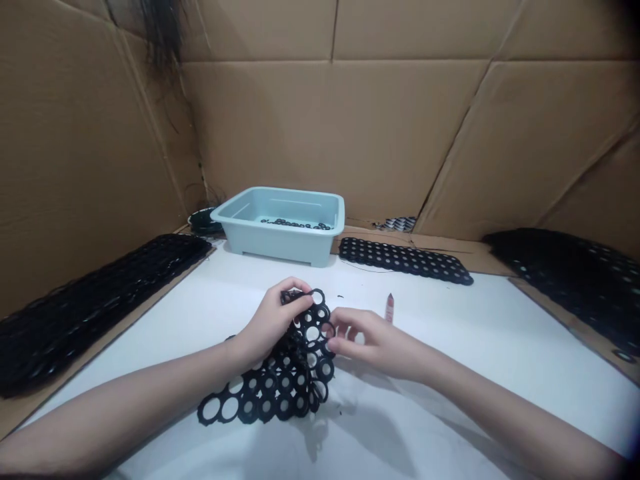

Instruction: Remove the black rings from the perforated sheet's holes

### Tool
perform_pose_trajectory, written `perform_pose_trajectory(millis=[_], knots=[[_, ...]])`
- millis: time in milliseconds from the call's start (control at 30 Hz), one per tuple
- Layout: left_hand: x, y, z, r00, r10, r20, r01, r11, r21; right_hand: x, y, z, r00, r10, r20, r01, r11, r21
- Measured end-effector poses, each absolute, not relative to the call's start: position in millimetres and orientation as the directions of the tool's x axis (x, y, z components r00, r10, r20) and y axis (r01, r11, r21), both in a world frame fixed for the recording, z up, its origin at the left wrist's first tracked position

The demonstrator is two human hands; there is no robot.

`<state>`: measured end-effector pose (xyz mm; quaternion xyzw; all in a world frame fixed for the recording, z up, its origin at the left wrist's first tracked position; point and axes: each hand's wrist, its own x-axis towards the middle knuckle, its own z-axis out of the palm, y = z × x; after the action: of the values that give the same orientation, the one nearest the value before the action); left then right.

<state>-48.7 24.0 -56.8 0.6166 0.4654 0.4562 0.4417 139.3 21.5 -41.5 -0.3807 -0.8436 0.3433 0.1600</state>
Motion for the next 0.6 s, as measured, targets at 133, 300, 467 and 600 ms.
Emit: perform_pose_trajectory(millis=[133, 300, 467, 600], knots=[[-54.2, 24.4, -57.4, 0.171, 0.947, 0.27, 0.349, -0.315, 0.883, 111.3, 25.2, -54.9, -0.667, 0.738, 0.103, 0.319, 0.408, -0.855], [-62.9, 26.0, -63.0, 0.265, 0.728, 0.632, 0.779, -0.548, 0.304, 106.5, 26.7, -81.5, -0.551, 0.832, 0.059, 0.059, 0.109, -0.992], [-57.4, 20.0, -67.2, 0.547, 0.737, 0.396, 0.737, -0.649, 0.189, 112.3, 22.2, -87.4, -0.528, 0.84, 0.122, 0.04, 0.168, -0.985], [-50.5, 13.5, -64.2, 0.518, 0.814, 0.263, 0.75, -0.58, 0.319, 111.7, 21.1, -88.7, -0.545, 0.825, 0.152, 0.046, 0.21, -0.977]])
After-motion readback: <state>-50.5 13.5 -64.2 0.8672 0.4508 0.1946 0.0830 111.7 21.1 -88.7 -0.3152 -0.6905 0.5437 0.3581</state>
